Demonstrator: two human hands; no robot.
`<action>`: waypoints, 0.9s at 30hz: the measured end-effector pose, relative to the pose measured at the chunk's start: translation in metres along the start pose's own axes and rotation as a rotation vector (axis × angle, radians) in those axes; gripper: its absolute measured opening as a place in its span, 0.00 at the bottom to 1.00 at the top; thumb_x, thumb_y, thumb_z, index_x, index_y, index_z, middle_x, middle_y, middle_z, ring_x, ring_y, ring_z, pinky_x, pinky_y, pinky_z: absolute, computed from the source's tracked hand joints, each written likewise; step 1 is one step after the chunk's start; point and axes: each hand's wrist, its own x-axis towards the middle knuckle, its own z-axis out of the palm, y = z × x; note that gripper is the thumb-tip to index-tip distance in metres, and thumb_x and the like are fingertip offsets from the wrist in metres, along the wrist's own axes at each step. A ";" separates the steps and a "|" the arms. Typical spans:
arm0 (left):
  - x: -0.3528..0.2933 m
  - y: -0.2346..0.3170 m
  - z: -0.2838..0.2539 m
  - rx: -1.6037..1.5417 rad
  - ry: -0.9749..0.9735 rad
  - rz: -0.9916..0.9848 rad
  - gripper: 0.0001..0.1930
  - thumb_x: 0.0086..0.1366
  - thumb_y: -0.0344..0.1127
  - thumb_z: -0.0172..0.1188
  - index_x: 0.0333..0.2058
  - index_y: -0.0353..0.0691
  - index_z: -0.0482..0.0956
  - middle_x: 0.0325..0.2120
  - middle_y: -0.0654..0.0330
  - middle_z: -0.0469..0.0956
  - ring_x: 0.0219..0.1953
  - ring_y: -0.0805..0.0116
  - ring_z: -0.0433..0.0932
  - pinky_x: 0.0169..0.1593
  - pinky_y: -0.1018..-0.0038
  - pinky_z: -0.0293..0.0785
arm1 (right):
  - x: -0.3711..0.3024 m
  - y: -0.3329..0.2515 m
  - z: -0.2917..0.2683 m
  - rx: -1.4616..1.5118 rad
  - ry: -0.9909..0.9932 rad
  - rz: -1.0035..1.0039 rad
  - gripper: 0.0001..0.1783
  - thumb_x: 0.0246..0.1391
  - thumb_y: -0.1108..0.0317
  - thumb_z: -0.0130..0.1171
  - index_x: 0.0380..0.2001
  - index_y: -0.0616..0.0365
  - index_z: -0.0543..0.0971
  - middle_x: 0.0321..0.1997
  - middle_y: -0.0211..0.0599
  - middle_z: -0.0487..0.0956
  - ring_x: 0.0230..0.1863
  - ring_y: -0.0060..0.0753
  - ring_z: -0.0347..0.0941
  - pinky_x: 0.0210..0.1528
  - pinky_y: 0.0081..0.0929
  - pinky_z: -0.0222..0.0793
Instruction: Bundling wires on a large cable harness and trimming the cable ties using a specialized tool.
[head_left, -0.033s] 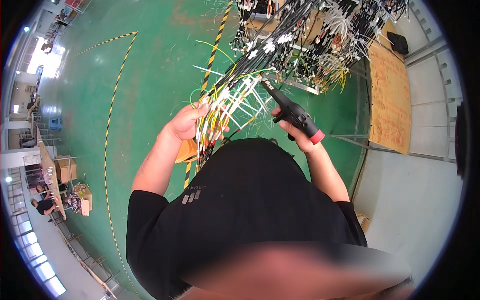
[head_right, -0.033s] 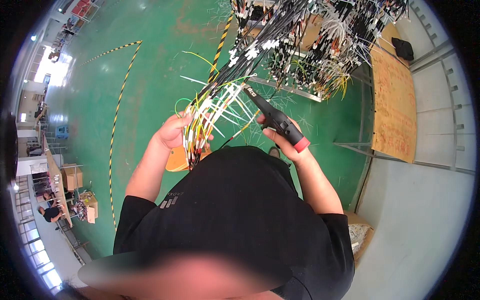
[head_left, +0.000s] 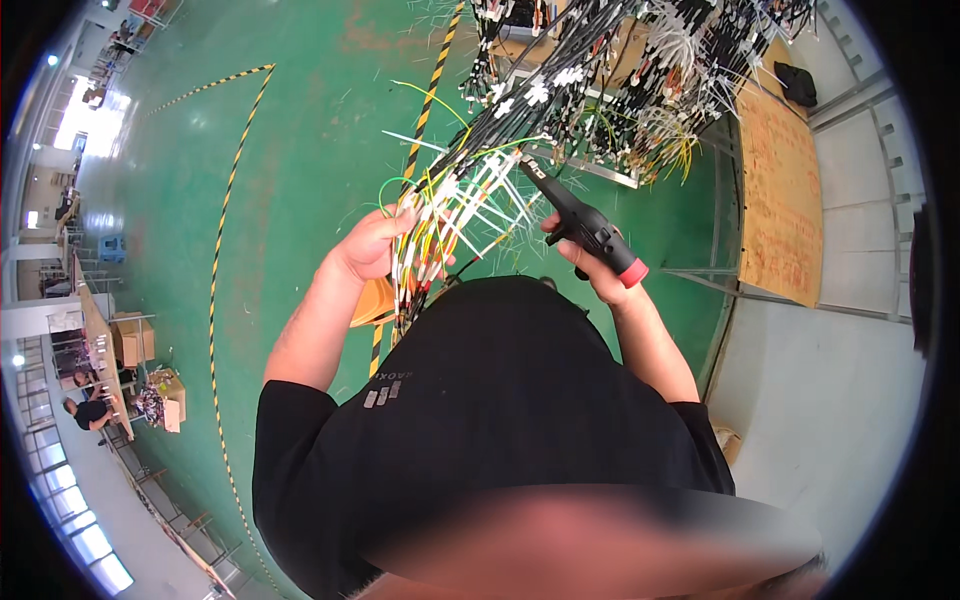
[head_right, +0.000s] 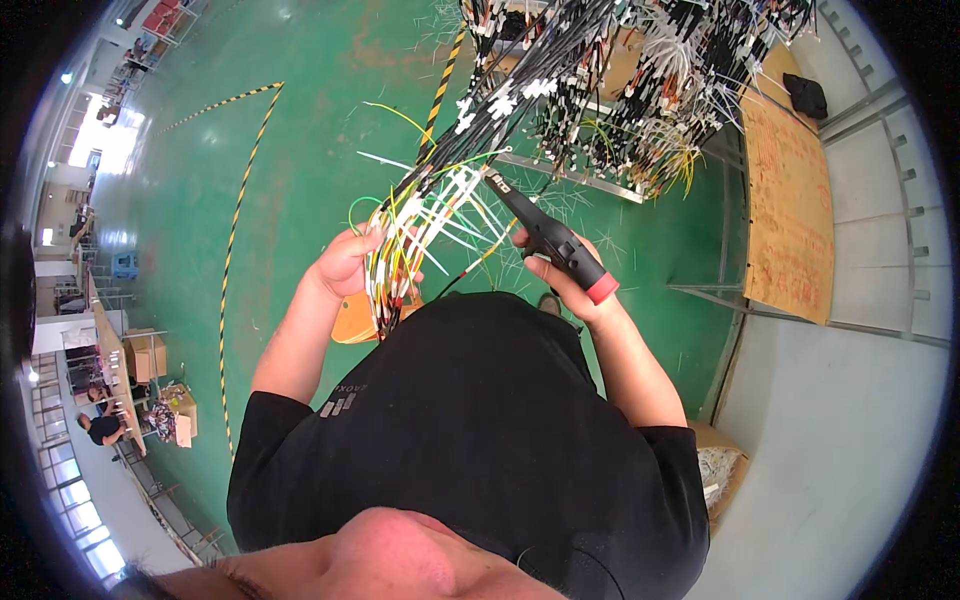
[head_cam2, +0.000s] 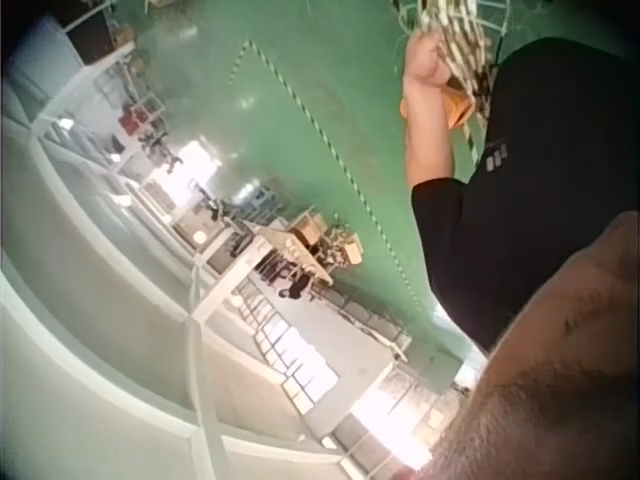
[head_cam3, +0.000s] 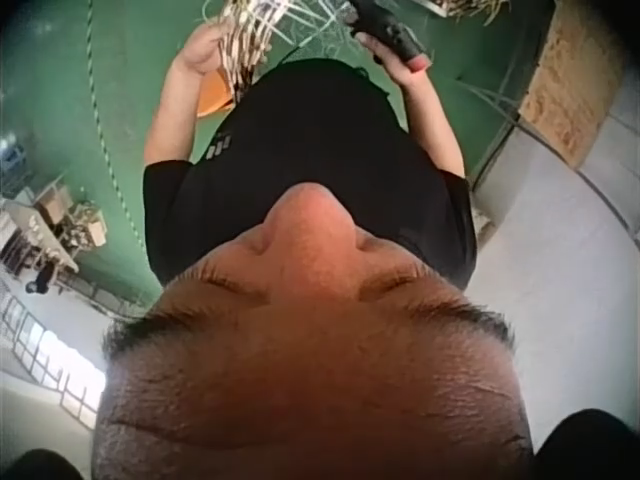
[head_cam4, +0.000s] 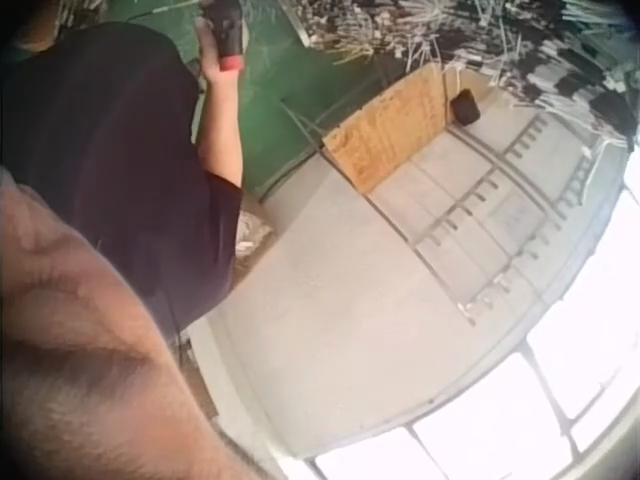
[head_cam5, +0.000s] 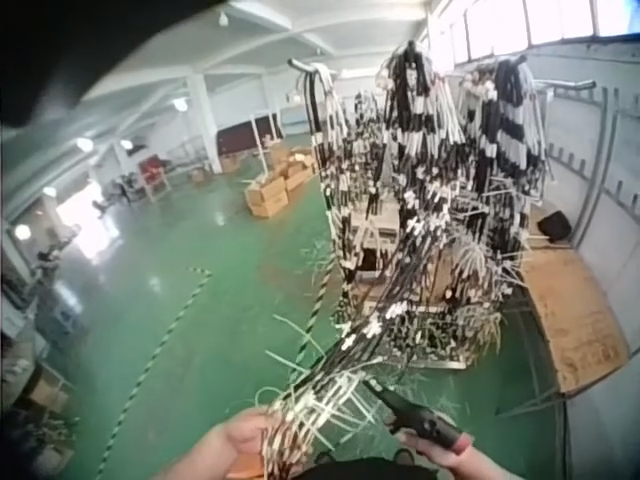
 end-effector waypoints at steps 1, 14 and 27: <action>0.001 0.000 0.003 -0.021 0.013 0.009 0.29 0.79 0.50 0.55 0.65 0.30 0.70 0.51 0.44 0.82 0.50 0.39 0.86 0.49 0.45 0.88 | 0.000 0.001 0.000 0.011 -0.005 -0.014 0.21 0.63 0.76 0.66 0.59 0.60 0.80 0.55 0.35 0.83 0.61 0.32 0.78 0.67 0.36 0.70; 0.013 0.000 0.036 0.293 0.491 -0.029 0.19 0.65 0.29 0.73 0.50 0.37 0.75 0.35 0.57 0.83 0.30 0.63 0.87 0.31 0.66 0.88 | 0.009 0.049 -0.007 -0.052 -0.074 0.010 0.21 0.63 0.71 0.69 0.58 0.57 0.81 0.52 0.32 0.84 0.57 0.30 0.78 0.64 0.35 0.71; 0.008 0.006 0.035 0.148 0.356 -0.026 0.14 0.68 0.33 0.72 0.46 0.35 0.78 0.29 0.56 0.83 0.27 0.61 0.87 0.31 0.63 0.89 | 0.019 0.059 -0.004 0.097 -0.164 -0.069 0.27 0.65 0.67 0.69 0.66 0.56 0.77 0.60 0.35 0.84 0.63 0.32 0.77 0.65 0.34 0.71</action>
